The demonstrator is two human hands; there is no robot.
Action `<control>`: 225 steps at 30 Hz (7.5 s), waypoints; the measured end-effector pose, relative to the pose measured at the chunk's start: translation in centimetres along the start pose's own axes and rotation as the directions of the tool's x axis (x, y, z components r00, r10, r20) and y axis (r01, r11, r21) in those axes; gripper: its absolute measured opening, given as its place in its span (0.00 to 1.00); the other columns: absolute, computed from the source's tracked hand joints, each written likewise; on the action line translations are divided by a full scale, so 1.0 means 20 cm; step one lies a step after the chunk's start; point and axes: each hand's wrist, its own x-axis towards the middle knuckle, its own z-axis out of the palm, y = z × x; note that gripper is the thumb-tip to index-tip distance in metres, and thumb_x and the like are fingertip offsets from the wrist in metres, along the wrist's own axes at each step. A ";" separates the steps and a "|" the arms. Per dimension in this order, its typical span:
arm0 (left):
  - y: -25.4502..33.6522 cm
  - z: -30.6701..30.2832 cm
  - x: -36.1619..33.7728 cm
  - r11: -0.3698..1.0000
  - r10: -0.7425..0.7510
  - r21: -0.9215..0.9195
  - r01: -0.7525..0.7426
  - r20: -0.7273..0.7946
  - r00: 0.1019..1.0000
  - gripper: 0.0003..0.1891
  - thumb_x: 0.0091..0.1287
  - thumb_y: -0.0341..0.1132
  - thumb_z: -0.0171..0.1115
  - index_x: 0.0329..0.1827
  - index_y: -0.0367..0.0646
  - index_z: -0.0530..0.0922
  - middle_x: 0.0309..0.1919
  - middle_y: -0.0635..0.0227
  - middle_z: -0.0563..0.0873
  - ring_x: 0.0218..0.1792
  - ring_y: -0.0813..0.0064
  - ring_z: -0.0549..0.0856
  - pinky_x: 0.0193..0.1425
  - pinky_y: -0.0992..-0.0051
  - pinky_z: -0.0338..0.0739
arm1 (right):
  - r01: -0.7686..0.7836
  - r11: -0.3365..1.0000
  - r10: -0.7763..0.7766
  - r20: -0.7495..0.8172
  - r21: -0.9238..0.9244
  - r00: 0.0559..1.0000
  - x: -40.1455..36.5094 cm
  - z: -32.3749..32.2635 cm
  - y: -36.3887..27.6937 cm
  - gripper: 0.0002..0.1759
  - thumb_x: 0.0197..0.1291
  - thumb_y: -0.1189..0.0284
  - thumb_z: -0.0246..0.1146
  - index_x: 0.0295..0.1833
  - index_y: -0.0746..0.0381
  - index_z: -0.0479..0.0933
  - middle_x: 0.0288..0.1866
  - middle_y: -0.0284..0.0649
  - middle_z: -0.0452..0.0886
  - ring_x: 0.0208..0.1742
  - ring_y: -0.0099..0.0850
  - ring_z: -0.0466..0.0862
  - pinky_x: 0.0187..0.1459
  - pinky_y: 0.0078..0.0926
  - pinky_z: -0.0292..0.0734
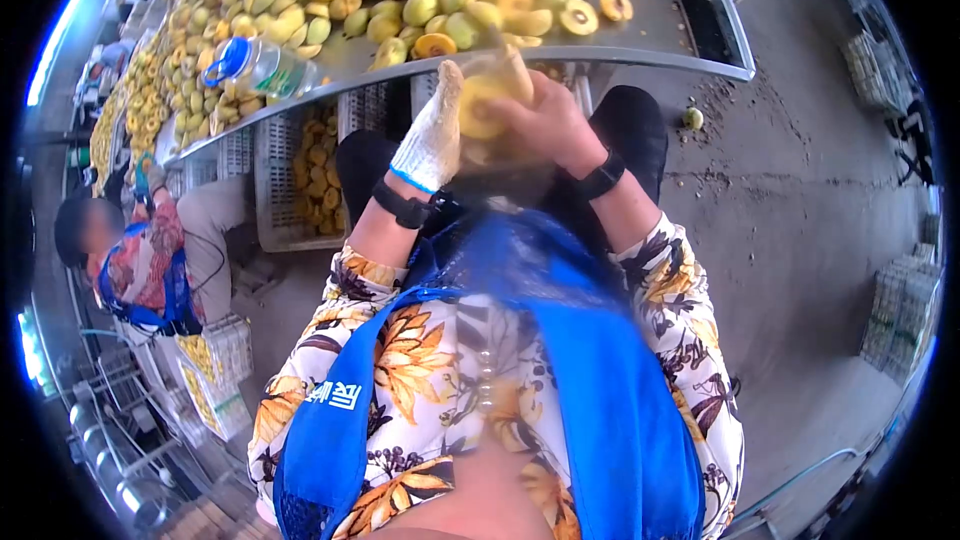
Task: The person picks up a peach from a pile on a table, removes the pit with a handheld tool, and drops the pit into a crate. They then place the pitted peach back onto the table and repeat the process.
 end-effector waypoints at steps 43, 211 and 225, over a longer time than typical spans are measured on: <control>-0.07 -0.32 0.22 0.988 0.152 0.010 -0.153 -0.202 0.967 0.34 0.66 0.65 0.39 0.45 0.38 0.77 0.38 0.65 0.82 0.39 0.73 0.81 0.43 0.74 0.78 | -0.288 0.954 0.288 0.013 0.076 0.957 -0.01 0.33 0.19 0.06 0.60 0.72 0.55 0.40 0.62 0.66 0.17 0.29 0.68 0.10 0.17 0.66 0.11 0.16 0.59; -0.09 -0.26 0.27 0.993 -0.007 -0.109 -0.037 -0.378 0.926 0.10 0.62 0.35 0.58 0.36 0.36 0.80 0.31 0.70 0.83 0.33 0.81 0.80 0.38 0.82 0.74 | -0.102 0.830 0.057 -0.098 -0.548 0.994 -0.01 0.39 0.20 0.14 0.54 0.72 0.57 0.41 0.71 0.68 0.31 0.60 0.77 0.36 0.55 0.79 0.36 0.39 0.74; -0.20 -0.39 0.32 0.971 0.124 0.224 -0.077 -0.201 0.972 0.15 0.66 0.42 0.54 0.40 0.37 0.77 0.32 0.68 0.83 0.33 0.76 0.80 0.42 0.77 0.75 | -0.388 0.913 0.395 0.039 -0.124 0.918 0.02 0.37 0.20 0.06 0.55 0.78 0.52 0.40 0.64 0.71 0.22 0.31 0.72 0.18 0.20 0.72 0.21 0.16 0.65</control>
